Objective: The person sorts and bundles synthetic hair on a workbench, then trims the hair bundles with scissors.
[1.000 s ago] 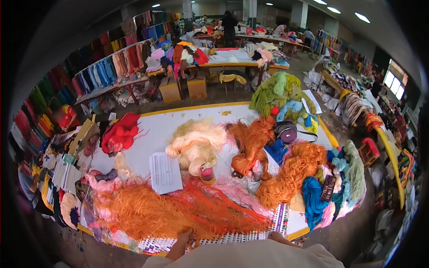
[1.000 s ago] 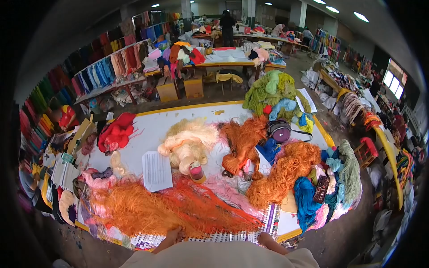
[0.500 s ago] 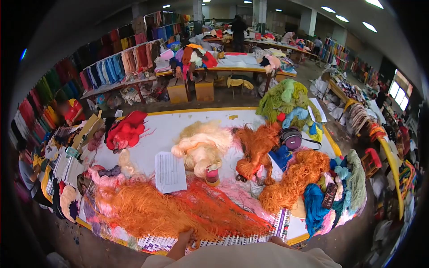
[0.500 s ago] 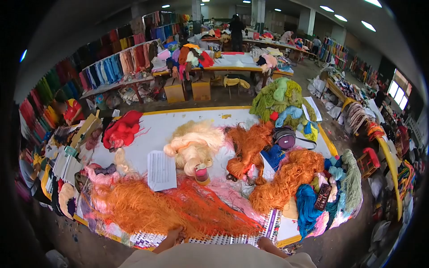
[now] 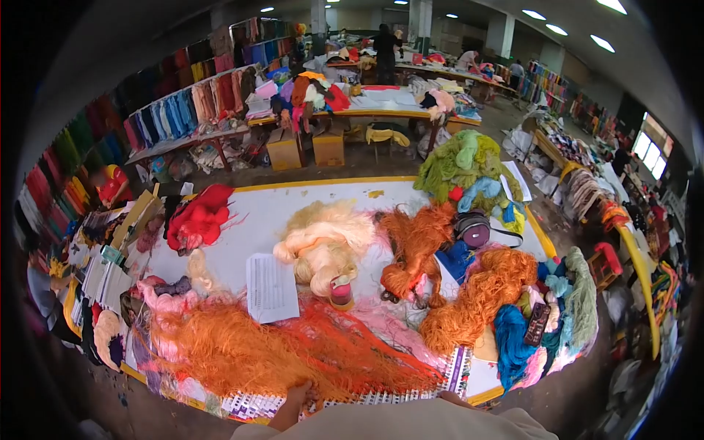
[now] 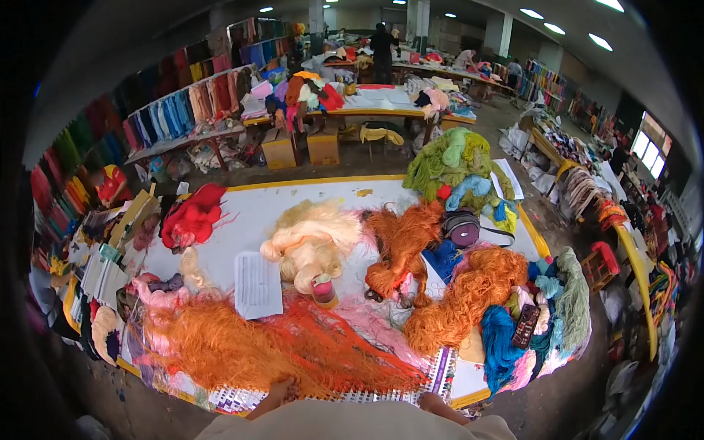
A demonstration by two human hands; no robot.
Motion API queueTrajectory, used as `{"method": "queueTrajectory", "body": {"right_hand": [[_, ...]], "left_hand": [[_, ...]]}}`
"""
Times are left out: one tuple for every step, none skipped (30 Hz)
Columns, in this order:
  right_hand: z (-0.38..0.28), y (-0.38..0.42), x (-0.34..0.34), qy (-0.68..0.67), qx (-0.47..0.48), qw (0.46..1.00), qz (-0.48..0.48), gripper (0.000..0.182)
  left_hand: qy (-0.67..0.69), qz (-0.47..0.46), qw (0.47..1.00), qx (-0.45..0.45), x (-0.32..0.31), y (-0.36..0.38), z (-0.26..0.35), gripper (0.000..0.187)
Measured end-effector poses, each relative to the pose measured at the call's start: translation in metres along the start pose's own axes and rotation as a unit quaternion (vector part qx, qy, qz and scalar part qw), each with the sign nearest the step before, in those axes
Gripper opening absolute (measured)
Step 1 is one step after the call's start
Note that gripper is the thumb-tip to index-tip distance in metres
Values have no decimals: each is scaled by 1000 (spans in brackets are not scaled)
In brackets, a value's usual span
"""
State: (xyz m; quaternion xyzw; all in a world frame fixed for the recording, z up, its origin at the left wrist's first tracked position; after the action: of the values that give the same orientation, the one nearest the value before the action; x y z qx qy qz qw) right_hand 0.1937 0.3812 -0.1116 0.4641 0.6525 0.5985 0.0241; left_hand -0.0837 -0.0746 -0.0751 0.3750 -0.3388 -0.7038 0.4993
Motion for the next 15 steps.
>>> {"method": "queueTrajectory", "body": {"right_hand": [[-1, 1, 2, -2, -1, 1000, 2, 40], [-2, 4, 3, 4, 10, 1000, 1, 39], [-3, 7, 3, 10, 21, 1000, -2, 38], [-5, 8, 5, 9, 20, 1000, -2, 38], [-5, 9, 6, 1, 7, 1000, -8, 37], [-5, 10, 5, -7, -7, 1000, -14, 35], [-6, 12, 5, -7, -7, 1000, -15, 35], [-9, 13, 7, 39, 18, 999, -14, 34], [-11, 14, 8, 86, 43, 995, -12, 32], [-11, 16, 10, 87, 43, 995, -12, 32], [-12, 18, 11, 97, 55, 994, -17, 31], [-13, 19, 11, 106, 66, 992, -22, 31], [-14, 20, 12, 108, 66, 992, -23, 31], [-15, 20, 13, 81, 48, 995, -12, 31], [-12, 16, 10, 54, 30, 998, 0, 31]], "left_hand": [[-2, -2, 1000, -1, -2, -1, 2, 37], [-11, 6, 1000, -4, -1, 0, 1, 37], [-18, 14, 1000, -6, -1, 1, 1, 38], [-19, 14, 1000, -5, -1, 1, 1, 38], [-18, 8, 1000, -6, -1, 1, 1, 38], [-16, 2, 1000, -6, -1, 3, 0, 38], [-17, 3, 1000, -5, 0, 3, -1, 38], [-17, 1, 1000, 5, 0, 3, 0, 38], [-16, 0, 1000, 14, 0, 3, 0, 38], [-15, 0, 1000, 14, 0, 2, 0, 38], [-13, 4, 1000, 11, 0, 2, 0, 38], [-11, 9, 1000, 9, -2, 4, 1, 38], [-8, 9, 1000, 8, -3, 7, 2, 38], [-16, 8, 1000, 13, -4, 9, 3, 37], [-24, 6, 1000, 18, -5, 13, 6, 37]]}}
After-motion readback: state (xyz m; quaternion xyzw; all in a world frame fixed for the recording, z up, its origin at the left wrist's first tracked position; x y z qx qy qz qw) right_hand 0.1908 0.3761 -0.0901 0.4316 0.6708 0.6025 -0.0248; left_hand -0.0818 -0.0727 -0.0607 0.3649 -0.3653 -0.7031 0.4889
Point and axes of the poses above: each hand's wrist, its own y-axis away from the middle knuckle, its own x-axis out of the back of the hand, z = x × y, the point moved 3 cm from there along -y, towards the middle knuckle, and after that the axes turned 5 degrees about -z, right-handed, at the moved point
